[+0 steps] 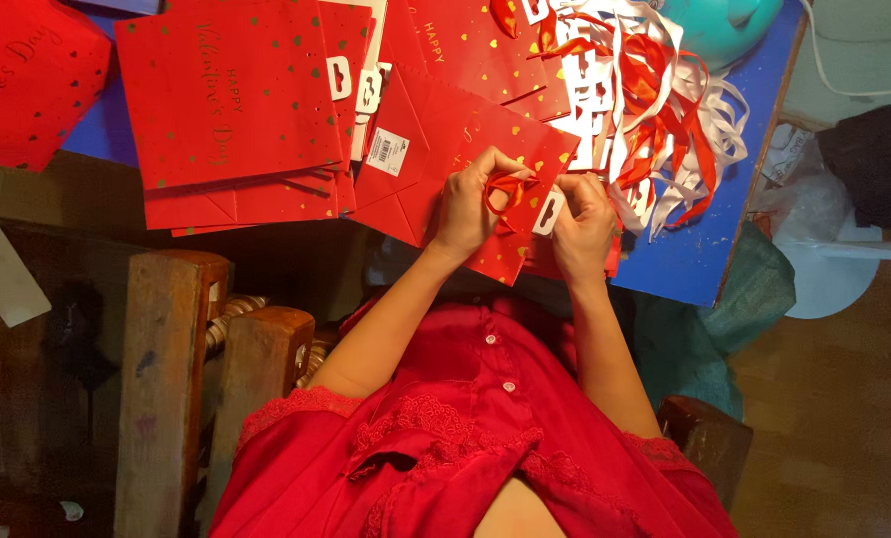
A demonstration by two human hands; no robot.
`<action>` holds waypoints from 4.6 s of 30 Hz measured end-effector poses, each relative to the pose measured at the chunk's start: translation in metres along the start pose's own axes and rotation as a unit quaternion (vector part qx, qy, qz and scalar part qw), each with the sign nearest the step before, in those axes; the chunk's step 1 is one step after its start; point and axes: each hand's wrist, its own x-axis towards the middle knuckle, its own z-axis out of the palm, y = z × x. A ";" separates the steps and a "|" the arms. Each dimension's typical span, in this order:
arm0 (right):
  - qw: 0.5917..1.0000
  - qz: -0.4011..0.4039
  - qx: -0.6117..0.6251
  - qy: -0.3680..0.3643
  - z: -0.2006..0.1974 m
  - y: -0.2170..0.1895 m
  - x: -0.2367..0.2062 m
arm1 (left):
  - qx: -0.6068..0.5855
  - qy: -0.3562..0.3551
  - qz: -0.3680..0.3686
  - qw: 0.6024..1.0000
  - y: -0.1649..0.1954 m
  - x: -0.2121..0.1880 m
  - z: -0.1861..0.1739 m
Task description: The person ties red and white ribbons onto red Valentine's Day gift bags. They thread the ribbon through the bag's handle, pull it taut, and tie a knot or bow, repeating the process for multiple bags.
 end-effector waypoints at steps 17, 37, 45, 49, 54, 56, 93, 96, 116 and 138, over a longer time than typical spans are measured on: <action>0.999 -0.011 -0.030 -0.008 -0.001 -0.004 0.001 | 0.296 0.174 0.198 0.918 0.064 0.006 -0.055; 0.959 0.122 0.243 -0.077 -0.031 -0.016 0.004 | 0.361 -0.020 0.129 0.924 0.021 -0.040 0.001; 0.973 0.078 0.152 -0.154 -0.031 -0.010 -0.016 | 0.355 0.027 0.109 0.928 0.028 -0.041 0.014; 0.989 -0.004 0.039 -0.145 -0.024 -0.014 -0.017 | 0.313 0.009 0.090 0.945 0.020 -0.038 0.009; 0.989 0.051 -0.001 -0.136 -0.020 -0.016 -0.008 | 0.250 0.004 0.089 0.964 0.014 -0.038 0.003; 0.991 0.047 -0.027 -0.126 -0.017 -0.015 -0.005 | 0.211 0.013 0.063 0.975 0.013 -0.036 0.003; 0.992 -0.069 -0.075 -0.071 -0.013 -0.025 -0.016 | 0.051 -0.008 -0.077 0.996 0.012 -0.029 -0.007; 0.984 -0.104 -0.128 -0.069 -0.010 -0.014 -0.022 | 0.049 -0.006 -0.081 0.996 0.014 -0.030 -0.007; 0.998 -0.057 0.029 0.002 -0.010 0.007 -0.023 | 0.051 -0.015 -0.084 0.995 0.015 -0.033 -0.003; 0.970 -0.163 -0.181 -0.015 -0.003 -0.022 -0.030 | 0.170 0.016 -0.006 0.985 0.025 -0.040 -0.006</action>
